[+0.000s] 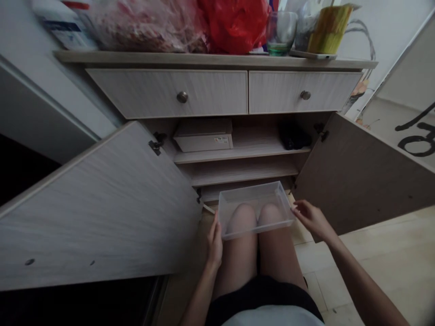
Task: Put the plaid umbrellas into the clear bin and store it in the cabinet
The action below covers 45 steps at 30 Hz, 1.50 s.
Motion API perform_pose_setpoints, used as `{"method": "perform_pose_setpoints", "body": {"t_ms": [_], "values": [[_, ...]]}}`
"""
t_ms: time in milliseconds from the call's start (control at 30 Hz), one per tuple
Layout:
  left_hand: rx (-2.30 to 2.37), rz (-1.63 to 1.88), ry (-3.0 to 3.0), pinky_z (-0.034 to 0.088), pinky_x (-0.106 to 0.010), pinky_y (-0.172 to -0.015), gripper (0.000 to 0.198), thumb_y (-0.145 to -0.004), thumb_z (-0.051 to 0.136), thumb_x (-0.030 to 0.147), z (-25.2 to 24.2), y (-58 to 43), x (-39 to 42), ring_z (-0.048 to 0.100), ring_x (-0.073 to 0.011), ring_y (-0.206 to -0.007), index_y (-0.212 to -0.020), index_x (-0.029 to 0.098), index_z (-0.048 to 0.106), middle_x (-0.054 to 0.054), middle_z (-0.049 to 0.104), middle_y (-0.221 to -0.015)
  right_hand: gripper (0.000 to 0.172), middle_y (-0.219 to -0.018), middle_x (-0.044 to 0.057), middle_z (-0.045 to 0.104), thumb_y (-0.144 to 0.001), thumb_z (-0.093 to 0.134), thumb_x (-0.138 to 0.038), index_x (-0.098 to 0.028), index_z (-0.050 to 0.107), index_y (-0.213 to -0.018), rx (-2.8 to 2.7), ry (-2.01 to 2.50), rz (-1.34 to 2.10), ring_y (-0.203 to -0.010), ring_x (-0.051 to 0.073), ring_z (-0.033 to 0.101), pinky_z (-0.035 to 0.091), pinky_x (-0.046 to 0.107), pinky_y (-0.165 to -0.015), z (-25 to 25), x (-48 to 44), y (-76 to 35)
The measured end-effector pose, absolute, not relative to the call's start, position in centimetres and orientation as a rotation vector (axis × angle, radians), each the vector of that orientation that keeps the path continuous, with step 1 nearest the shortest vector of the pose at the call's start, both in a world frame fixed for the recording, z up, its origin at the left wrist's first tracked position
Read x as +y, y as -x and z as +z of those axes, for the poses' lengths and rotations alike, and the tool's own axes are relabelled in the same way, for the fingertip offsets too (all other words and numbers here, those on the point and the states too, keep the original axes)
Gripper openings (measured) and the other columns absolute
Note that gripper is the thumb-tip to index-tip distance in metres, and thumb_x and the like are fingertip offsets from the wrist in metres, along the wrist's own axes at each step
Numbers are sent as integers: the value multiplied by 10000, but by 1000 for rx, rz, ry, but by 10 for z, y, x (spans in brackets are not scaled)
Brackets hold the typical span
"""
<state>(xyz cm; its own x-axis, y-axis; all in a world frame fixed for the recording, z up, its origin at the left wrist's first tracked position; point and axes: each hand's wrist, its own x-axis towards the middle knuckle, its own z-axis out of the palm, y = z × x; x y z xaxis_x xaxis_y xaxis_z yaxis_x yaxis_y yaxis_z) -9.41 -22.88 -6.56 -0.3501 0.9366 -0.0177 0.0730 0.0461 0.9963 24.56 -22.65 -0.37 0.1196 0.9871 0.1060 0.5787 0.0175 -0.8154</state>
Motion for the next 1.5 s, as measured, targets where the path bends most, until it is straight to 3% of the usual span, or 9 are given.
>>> {"method": "perform_pose_setpoints", "body": {"t_ms": [233, 500, 667, 833, 1000, 1100, 1200, 1333, 1500], "values": [[1475, 1322, -943, 452, -431, -1135, 834, -739, 535, 837, -74, 96, -223, 517, -307, -1385, -1294, 233, 686, -114, 593, -1450, 404, -1247, 208, 654, -908, 531, -342, -112, 654, -1217, -1643, 1888, 90, -1176, 302, 597, 465, 401, -993, 44, -30, -278], [1482, 1361, -927, 421, -472, -1156, 805, -728, 561, 830, -73, 95, -223, 517, -312, -1383, -1273, 256, 706, -100, 617, -1422, 420, -1261, 314, 602, -929, 544, -244, -3, 623, -1263, -1643, 2318, -38, -1248, 365, 523, 426, 438, -979, 50, 81, -265], [1500, 1363, -971, 396, -456, -1179, 812, -757, 542, 815, -72, 98, -222, 511, -307, -1389, -1289, 220, 695, -119, 617, -1421, 405, -1262, 334, 585, -912, 480, -117, 28, 594, -1272, -1667, 2380, -102, -1225, 359, 564, 412, 437, -996, 43, 80, -259], [1481, 1327, -910, 524, -460, -1054, 838, -749, 533, 833, -72, 96, -223, 527, -324, -1373, -1343, 255, 656, -113, 561, -1480, 646, -1364, 321, 509, -829, 668, -191, -49, 464, -1425, -1588, 2412, -48, -1169, 361, 617, 469, 420, -945, 36, 64, -257], [1434, 1329, -894, 499, -452, -1084, 888, -756, 536, 833, -71, 92, -223, 488, -325, -1406, -1392, 218, 614, -128, 516, -1517, 589, -1306, 299, 562, -848, 628, -175, -57, 480, -1406, -1506, 2321, 79, -1179, 362, 619, 476, 464, -975, 39, 53, -263], [1422, 1371, -915, 394, -439, -1178, 818, -785, 567, 782, -71, 92, -224, 465, -310, -1424, -1358, 203, 645, -124, 550, -1489, 502, -1207, 256, 631, -871, 594, -249, -48, 539, -1328, -1316, 2122, 277, -1146, 336, 629, 493, 450, -971, 49, 51, -269], [1391, 1366, -870, 434, -479, -1141, 798, -790, 590, 762, -71, 93, -225, 512, -329, -1384, -1366, 213, 639, -128, 558, -1481, 483, -1110, 178, 673, -858, 578, -335, -87, 583, -1273, -1291, 1801, 486, -1046, 292, 654, 531, 420, -915, 59, 32, -274], [1375, 1370, -827, 529, -497, -1032, 790, -787, 606, 752, -72, 93, -225, 557, -352, -1336, -1364, 213, 641, -140, 576, -1462, 489, -1080, 101, 695, -805, 634, -410, -159, 635, -1224, -1689, 1342, 633, -997, 254, 659, 540, 391, -907, 66, -37, -274], [1390, 1422, -919, 406, -465, -1162, 743, -804, 585, 744, -75, 93, -222, 508, -319, -1389, -1314, 213, 679, -117, 597, -1444, 456, -1153, 93, 702, -862, 620, -415, -172, 639, -1247, -2156, 1047, 756, -1035, 245, 668, 534, 374, -929, 64, -117, -259]]}}
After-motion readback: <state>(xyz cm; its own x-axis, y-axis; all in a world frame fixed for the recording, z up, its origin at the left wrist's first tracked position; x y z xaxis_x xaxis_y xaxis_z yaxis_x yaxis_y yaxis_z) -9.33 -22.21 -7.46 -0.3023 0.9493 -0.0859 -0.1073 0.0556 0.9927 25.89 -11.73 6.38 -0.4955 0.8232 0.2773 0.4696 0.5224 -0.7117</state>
